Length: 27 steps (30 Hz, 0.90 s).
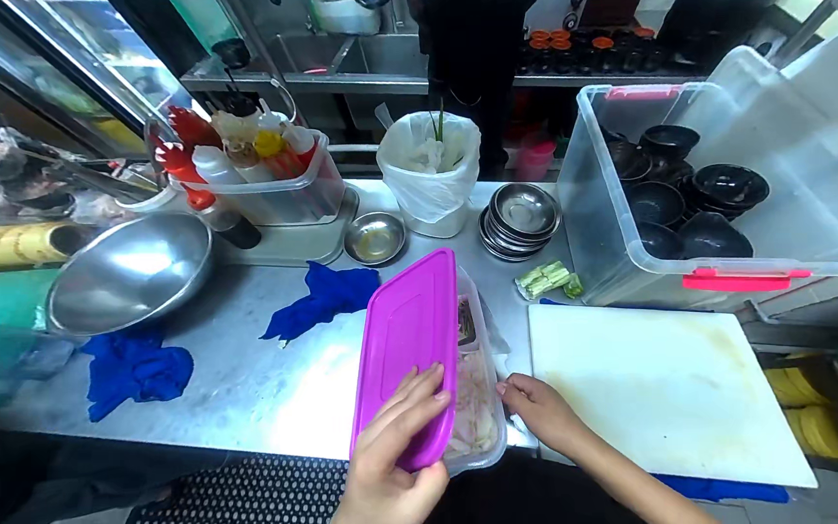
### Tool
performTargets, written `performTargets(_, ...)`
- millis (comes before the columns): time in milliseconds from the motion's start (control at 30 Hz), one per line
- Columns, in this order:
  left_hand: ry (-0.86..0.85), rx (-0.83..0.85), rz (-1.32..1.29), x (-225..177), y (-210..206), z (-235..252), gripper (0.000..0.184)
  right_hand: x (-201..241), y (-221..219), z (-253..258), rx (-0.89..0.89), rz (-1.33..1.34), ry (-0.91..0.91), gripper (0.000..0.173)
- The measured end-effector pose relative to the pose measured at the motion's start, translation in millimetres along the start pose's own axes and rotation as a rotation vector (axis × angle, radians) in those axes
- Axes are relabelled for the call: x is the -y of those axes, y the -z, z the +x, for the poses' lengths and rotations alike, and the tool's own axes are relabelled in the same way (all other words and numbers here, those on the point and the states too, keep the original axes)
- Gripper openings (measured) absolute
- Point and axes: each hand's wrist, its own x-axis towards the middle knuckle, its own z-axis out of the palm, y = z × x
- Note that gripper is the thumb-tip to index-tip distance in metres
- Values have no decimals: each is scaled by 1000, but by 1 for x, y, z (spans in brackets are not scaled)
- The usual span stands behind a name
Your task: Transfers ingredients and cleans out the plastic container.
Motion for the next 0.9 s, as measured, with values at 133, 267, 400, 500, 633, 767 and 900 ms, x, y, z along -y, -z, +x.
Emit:
performTargets(133, -8, -144, -2, -15, 4, 7, 50, 0, 4, 11, -32, -256, -75, 27)
performTargets(267, 124, -444, 108, -18, 42, 25, 47, -8, -1, 18, -41, -379, -89, 34)
performTargets(400, 302, -737, 214, 16, 92, 18, 49, -7, -1, 18, -28, -407, -91, 34)
performTargets(500, 530, -991, 229, 55, 124, 2, 48, -11, 0, 19, -11, -389, -79, 36)
performTargets(633, 1001, -959, 396, 112, 157, -52, 48, -17, -1, 27, 38, -315, -67, 50)
performTargets(767, 1280, -579, 628, 110, 130, -67, 62, -17, -6, 33, 60, -316, -78, 46)
performTargets(900, 1041, -289, 634, 83, 54, -31, 44, -4, -2, 43, 20, -379, -92, 38)
